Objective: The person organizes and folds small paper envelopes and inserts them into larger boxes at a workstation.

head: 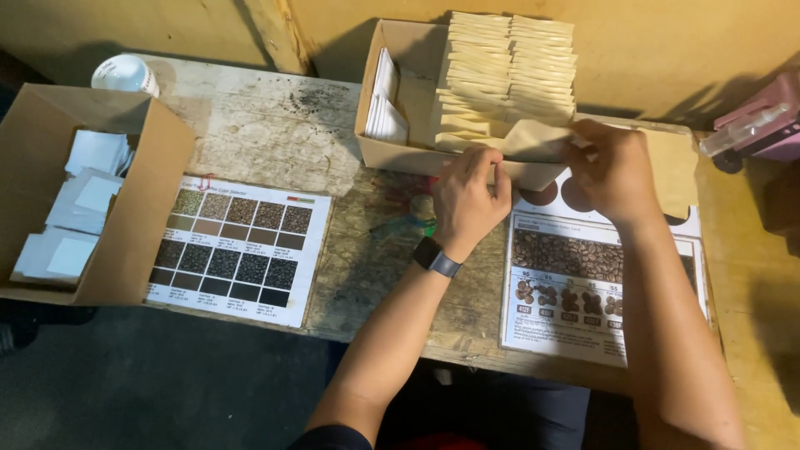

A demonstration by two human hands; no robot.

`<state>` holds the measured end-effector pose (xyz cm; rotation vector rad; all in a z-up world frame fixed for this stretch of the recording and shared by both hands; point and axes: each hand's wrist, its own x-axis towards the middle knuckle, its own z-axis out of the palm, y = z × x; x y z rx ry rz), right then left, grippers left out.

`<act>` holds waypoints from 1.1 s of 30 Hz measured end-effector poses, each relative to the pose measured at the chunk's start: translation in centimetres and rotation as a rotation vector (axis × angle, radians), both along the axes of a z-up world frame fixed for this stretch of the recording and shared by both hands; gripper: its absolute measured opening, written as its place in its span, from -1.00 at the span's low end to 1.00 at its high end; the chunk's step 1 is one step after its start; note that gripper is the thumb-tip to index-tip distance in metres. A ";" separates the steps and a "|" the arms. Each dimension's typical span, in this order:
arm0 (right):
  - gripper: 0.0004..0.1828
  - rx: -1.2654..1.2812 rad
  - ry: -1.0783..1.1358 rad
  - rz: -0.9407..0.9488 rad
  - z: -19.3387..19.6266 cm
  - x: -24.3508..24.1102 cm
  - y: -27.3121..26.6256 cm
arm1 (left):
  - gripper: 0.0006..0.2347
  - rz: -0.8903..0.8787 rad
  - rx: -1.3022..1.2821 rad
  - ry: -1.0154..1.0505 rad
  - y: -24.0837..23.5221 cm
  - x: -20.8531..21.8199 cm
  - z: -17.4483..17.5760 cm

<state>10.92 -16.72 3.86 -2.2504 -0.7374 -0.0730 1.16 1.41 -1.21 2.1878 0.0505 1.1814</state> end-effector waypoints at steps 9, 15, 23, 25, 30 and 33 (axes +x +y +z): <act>-0.84 -0.266 -0.353 0.031 -0.3 -0.4 1.0 | -0.95 0.090 -0.069 -0.061 -0.2 0.4 0.4; -0.91 -0.190 -0.457 0.030 -1.0 0.8 0.4 | -0.95 0.095 -0.082 -0.056 -0.5 0.4 0.5; -0.88 -0.269 -0.483 0.011 -0.7 -0.1 0.5 | -0.94 0.058 -0.125 -0.132 -0.3 0.3 1.0; -0.79 -0.152 -0.449 -0.008 1.2 -1.6 1.6 | -0.92 -0.021 -0.302 -0.252 -0.1 0.7 0.6; -0.84 0.212 -0.170 0.022 4.1 -4.2 6.9 | -0.93 -0.064 -0.642 -0.420 1.5 0.9 -0.7; -0.83 0.316 0.079 0.160 5.1 -4.8 11.4 | -0.90 -0.021 -0.839 -0.544 3.5 1.0 -0.6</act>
